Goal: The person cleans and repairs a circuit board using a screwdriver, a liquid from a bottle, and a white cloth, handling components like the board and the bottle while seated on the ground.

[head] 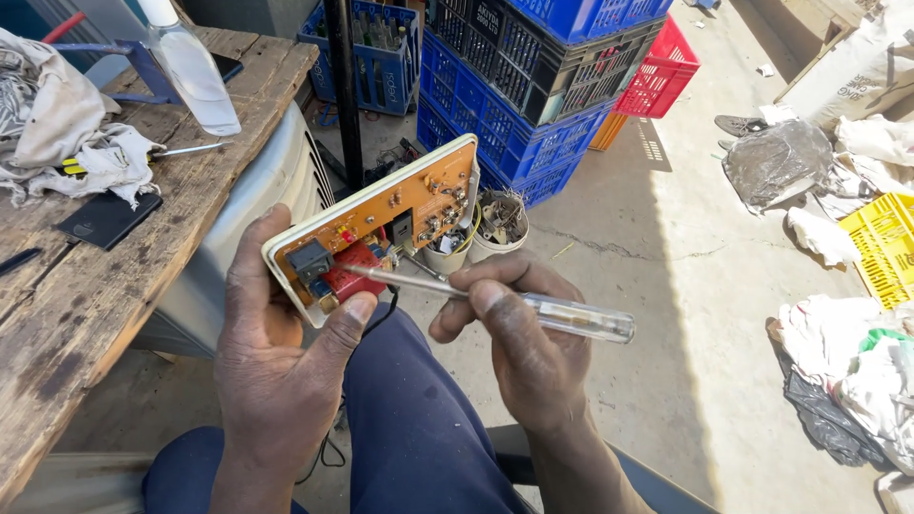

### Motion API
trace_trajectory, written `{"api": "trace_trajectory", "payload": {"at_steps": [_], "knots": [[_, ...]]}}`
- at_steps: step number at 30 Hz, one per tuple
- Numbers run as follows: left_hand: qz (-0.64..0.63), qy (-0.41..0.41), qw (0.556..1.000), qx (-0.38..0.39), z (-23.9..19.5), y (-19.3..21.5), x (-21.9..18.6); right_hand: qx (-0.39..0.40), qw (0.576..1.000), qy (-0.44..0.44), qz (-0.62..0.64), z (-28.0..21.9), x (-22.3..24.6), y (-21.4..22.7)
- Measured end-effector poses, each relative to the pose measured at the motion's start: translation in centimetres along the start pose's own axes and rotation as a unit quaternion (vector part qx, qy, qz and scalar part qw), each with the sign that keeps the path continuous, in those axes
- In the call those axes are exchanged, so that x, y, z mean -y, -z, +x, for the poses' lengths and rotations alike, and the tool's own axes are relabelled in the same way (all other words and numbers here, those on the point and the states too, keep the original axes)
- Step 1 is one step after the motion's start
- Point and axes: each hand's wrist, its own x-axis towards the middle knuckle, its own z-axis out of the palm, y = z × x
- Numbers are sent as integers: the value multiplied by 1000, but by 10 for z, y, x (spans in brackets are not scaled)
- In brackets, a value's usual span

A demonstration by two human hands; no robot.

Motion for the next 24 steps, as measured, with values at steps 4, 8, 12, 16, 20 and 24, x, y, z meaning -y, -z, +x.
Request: {"api": "trace_trajectory", "payload": {"at_steps": [4, 8, 12, 16, 20, 24], "knots": [[-28, -10, 999, -22, -1, 4, 2, 11, 1000, -9, -6, -2, 3, -9], [-5, -24, 999, -23, 3, 10, 2, 6, 998, 12, -58, 7, -1, -21], [-16, -29, 999, -26, 7, 15, 7, 32, 999, -18, -14, 10, -7, -23], [-21, -72, 997, -13, 5, 26, 13, 41, 999, -11, 0, 10, -14, -31], [-19, -66, 997, -20, 2, 28, 17, 67, 998, -13, -1, 5, -14, -33], [-42, -48, 998, -31, -4, 32, 21, 30, 998, 0, -49, -2, -13, -40]]}}
